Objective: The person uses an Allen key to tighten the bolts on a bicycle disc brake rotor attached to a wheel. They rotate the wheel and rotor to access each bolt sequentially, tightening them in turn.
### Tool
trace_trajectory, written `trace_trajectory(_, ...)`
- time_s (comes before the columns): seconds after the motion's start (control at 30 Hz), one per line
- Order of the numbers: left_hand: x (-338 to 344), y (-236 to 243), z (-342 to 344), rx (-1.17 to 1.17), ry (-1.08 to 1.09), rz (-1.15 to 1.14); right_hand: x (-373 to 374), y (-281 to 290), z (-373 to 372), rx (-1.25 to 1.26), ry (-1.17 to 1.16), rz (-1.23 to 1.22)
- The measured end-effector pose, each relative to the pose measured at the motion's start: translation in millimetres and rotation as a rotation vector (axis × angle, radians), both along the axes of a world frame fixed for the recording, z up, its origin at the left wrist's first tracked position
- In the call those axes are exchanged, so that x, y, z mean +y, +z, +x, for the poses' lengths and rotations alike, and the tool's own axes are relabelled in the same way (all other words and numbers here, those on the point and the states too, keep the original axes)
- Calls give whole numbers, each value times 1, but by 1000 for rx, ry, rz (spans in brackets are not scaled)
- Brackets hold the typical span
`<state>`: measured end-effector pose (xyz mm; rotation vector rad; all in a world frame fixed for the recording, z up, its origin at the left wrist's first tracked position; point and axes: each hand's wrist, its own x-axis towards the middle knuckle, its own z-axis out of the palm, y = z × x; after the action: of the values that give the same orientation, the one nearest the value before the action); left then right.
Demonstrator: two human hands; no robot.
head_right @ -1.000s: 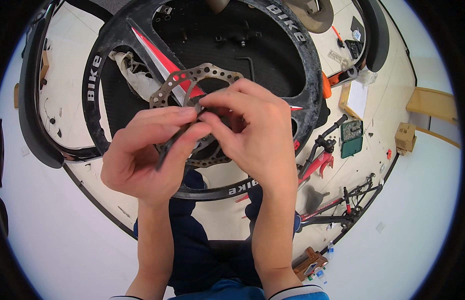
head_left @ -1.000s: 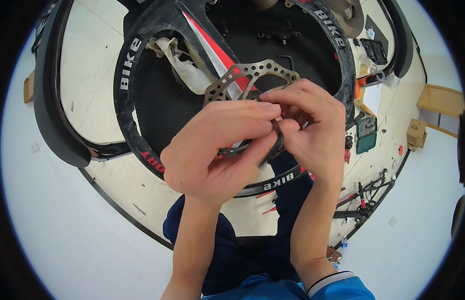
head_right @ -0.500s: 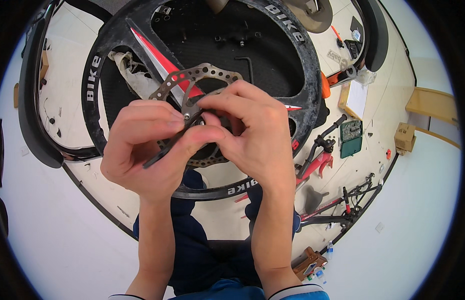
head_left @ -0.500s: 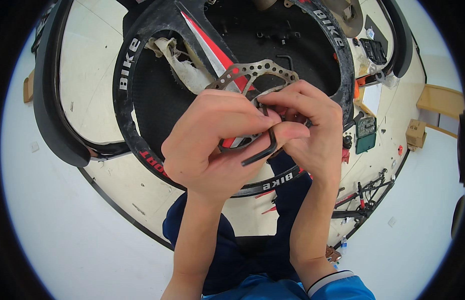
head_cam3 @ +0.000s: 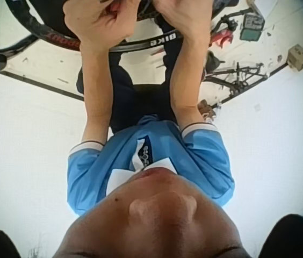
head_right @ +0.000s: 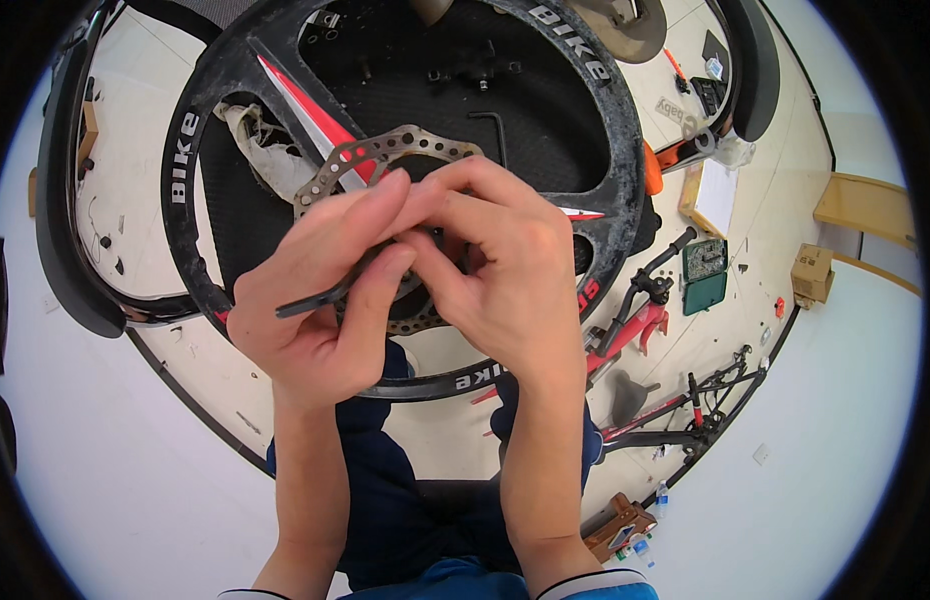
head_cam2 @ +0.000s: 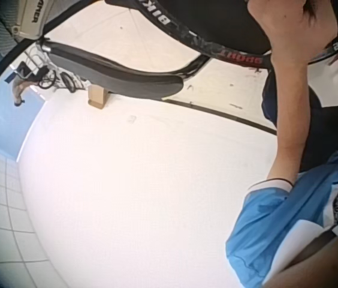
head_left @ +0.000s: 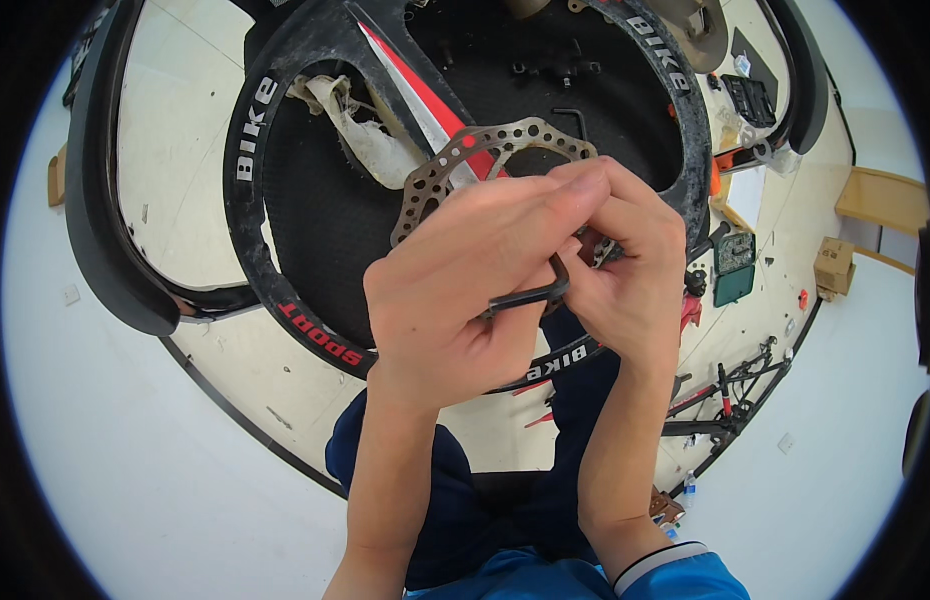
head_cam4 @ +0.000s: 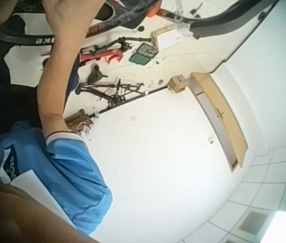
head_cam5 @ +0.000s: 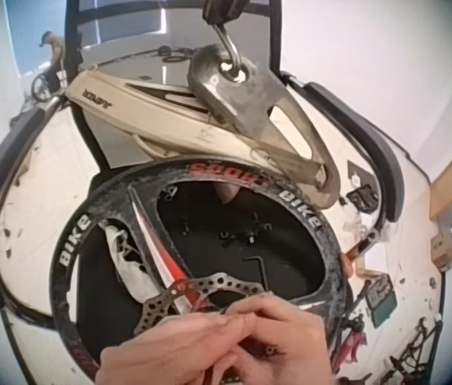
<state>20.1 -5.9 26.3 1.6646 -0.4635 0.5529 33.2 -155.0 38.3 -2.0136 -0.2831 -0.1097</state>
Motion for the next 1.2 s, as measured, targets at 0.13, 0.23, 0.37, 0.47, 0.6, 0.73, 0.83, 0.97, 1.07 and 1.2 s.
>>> trace_trajectory(0.13, -2, -3, -3, 11, 98, 30, -1, 0, -1, 11, 32, -40)
trace_trajectory(0.23, 3, -2, -4, 5, 97, 34, -4, 2, 0, 12, 37, -83)
trace_trajectory(0.37, 1, -6, -7, -4, 193, 2, -1, 5, -2, 97, -38, -77)
trace_trajectory(0.47, 0, 0, -11, 35, 234, 30, -4, 2, 0, -5, 18, -130)
trace_trajectory(0.6, 1, -4, -1, -33, 68, 46, -3, -4, 0, -92, 6, -95)
trace_trajectory(0.73, 0, -5, 1, 3, 36, 30, -2, -2, 0, -52, -15, -68)
trace_trajectory(0.83, 6, 3, -3, 58, -15, -11, -3, 2, 0, -28, -21, -35)
trace_trajectory(0.97, 16, 4, -8, 135, 25, -156, -19, 4, 4, -42, -133, -19)
trace_trajectory(1.07, 24, 5, -8, 173, 74, -267, -47, 0, 13, -2, -360, -153)
trace_trajectory(1.2, 29, -1, -5, 171, 118, -368, -69, -23, 29, 70, -301, -466)
